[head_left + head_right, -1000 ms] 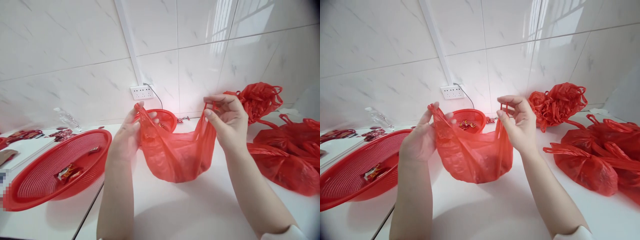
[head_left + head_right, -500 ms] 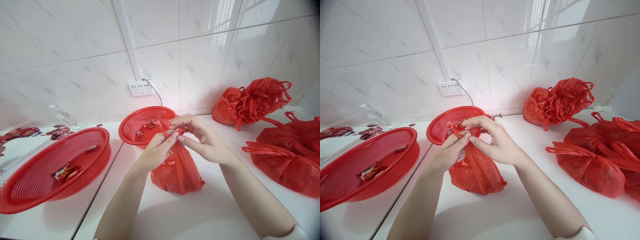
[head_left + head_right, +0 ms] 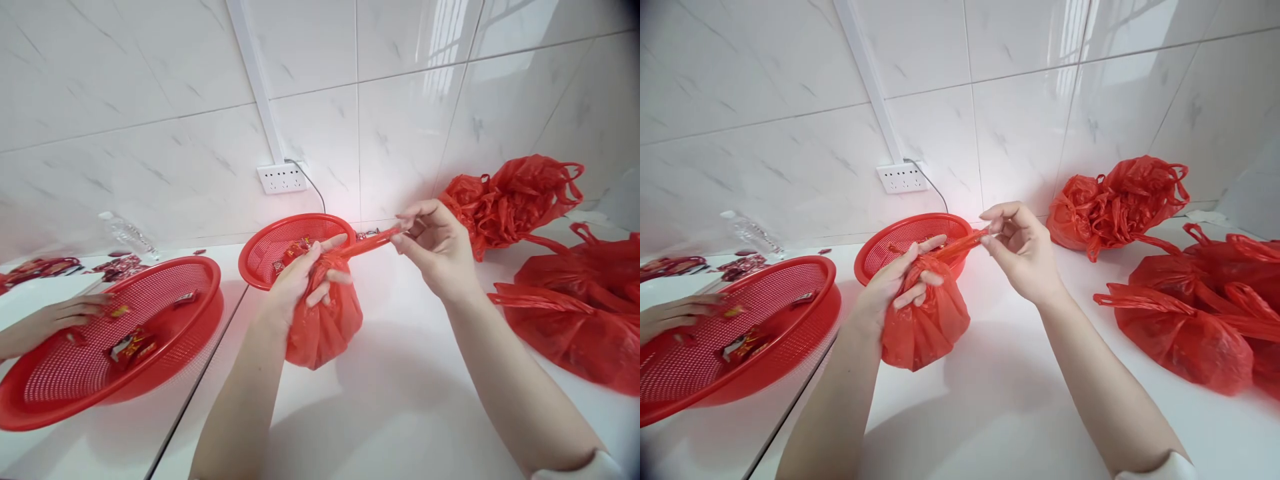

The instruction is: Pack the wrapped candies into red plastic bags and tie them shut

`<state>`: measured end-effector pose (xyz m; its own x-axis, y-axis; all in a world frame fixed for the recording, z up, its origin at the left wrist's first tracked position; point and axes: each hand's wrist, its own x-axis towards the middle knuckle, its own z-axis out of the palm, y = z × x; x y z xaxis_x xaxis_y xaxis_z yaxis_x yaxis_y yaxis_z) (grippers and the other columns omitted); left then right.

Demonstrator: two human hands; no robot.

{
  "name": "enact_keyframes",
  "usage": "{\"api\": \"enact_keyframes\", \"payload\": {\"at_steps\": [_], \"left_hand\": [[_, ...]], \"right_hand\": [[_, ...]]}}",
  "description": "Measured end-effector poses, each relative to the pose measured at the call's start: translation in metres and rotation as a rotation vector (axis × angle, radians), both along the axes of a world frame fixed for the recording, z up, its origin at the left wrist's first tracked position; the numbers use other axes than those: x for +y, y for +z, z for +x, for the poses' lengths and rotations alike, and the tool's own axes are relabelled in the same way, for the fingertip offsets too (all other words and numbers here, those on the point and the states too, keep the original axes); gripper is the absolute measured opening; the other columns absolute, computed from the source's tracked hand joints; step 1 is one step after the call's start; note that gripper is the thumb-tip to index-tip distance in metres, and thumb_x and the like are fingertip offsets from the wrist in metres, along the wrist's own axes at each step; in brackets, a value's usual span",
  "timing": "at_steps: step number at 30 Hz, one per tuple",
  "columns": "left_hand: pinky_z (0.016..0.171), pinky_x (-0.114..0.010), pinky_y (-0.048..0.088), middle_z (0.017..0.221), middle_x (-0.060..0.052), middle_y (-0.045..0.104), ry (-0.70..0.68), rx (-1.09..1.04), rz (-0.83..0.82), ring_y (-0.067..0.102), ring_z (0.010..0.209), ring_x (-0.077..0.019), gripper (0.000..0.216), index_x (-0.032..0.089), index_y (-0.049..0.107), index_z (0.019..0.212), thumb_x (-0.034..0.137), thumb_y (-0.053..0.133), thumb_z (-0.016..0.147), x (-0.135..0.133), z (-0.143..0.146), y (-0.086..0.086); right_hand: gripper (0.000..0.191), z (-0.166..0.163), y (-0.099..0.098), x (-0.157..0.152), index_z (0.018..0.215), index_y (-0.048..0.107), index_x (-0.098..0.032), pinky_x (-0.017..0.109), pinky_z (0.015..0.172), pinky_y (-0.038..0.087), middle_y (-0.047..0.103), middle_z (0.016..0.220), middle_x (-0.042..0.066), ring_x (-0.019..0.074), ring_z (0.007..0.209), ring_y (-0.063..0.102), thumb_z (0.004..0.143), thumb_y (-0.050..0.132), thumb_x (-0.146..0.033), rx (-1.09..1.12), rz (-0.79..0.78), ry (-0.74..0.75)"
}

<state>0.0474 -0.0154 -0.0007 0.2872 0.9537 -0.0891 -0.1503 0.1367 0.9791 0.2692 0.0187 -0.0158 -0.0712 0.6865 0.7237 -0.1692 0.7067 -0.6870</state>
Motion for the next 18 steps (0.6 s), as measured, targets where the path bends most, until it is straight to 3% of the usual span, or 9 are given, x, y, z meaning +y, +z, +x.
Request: {"api": "enact_keyframes", "payload": {"at_steps": [4, 7, 11, 14, 16, 18], "left_hand": [[0.069, -0.026, 0.051, 0.085, -0.004, 0.069, 0.052, 0.008, 0.074, 0.055, 0.06, -0.0096, 0.042, 0.023, 0.062, 0.125, 0.046, 0.05, 0.093, 0.004, -0.005, -0.006], [0.068, -0.025, 0.048, 0.088, -0.004, 0.067, -0.01, 0.109, 0.193, 0.054, 0.064, -0.0093, 0.029, 0.02, 0.067, 0.111, 0.036, 0.057, 0.09, 0.005, -0.01, -0.006], [0.064, -0.024, 0.044, 0.08, 0.0, 0.062, -0.104, 0.553, 0.493, 0.055, 0.069, -0.012, 0.025, 0.022, 0.062, 0.11, 0.022, 0.059, 0.085, -0.009, -0.013, 0.0], [0.059, -0.024, 0.04, 0.072, 0.003, 0.058, -0.071, 0.933, 0.737, 0.051, 0.062, -0.0113, 0.025, 0.024, 0.061, 0.108, 0.016, 0.052, 0.086, -0.02, -0.009, 0.004], [0.058, -0.024, 0.038, 0.073, 0.003, 0.059, -0.028, 1.085, 0.884, 0.051, 0.06, -0.0115, 0.029, 0.025, 0.062, 0.107, 0.013, 0.045, 0.088, -0.022, -0.006, 0.002], [0.061, -0.024, 0.04, 0.085, -0.001, 0.065, 0.088, 1.119, 1.073, 0.057, 0.07, -0.0132, 0.031, 0.024, 0.063, 0.105, 0.01, 0.042, 0.089, -0.019, -0.002, -0.003]], "right_hand": [[0.014, 0.003, 0.008, -0.02, 0.095, 0.062, -0.023, 0.028, 0.065, 0.055, 0.06, 0.089, 0.002, 0.0132, 0.078, 0.06, 0.085, 0.06, -0.013, -0.437, 0.072, 0.352], [0.016, -0.001, 0.01, -0.027, 0.096, 0.065, -0.023, 0.032, 0.073, 0.056, 0.065, 0.095, 0.003, 0.0158, 0.086, 0.062, 0.087, 0.056, -0.013, -0.698, 0.091, 0.432], [0.006, -0.016, 0.0, -0.019, 0.092, 0.063, -0.023, 0.037, 0.083, 0.053, 0.065, 0.096, 0.004, 0.0181, 0.091, 0.06, 0.089, 0.058, -0.026, -0.549, 0.057, 0.246], [0.013, -0.03, -0.013, -0.007, 0.096, 0.061, -0.023, 0.038, 0.094, 0.048, 0.062, 0.111, 0.006, 0.0194, 0.107, 0.057, 0.092, 0.056, -0.035, -0.356, -0.053, 0.138], [0.022, -0.038, -0.023, -0.001, 0.109, 0.058, -0.025, 0.039, 0.1, 0.044, 0.057, 0.125, 0.006, 0.019, 0.115, 0.055, 0.095, 0.051, -0.041, -0.268, -0.161, 0.227], [0.032, -0.044, -0.03, 0.003, 0.121, 0.053, -0.028, 0.039, 0.098, 0.045, 0.053, 0.134, 0.006, 0.0177, 0.11, 0.059, 0.097, 0.044, -0.046, -0.205, -0.3, 0.369]]}}
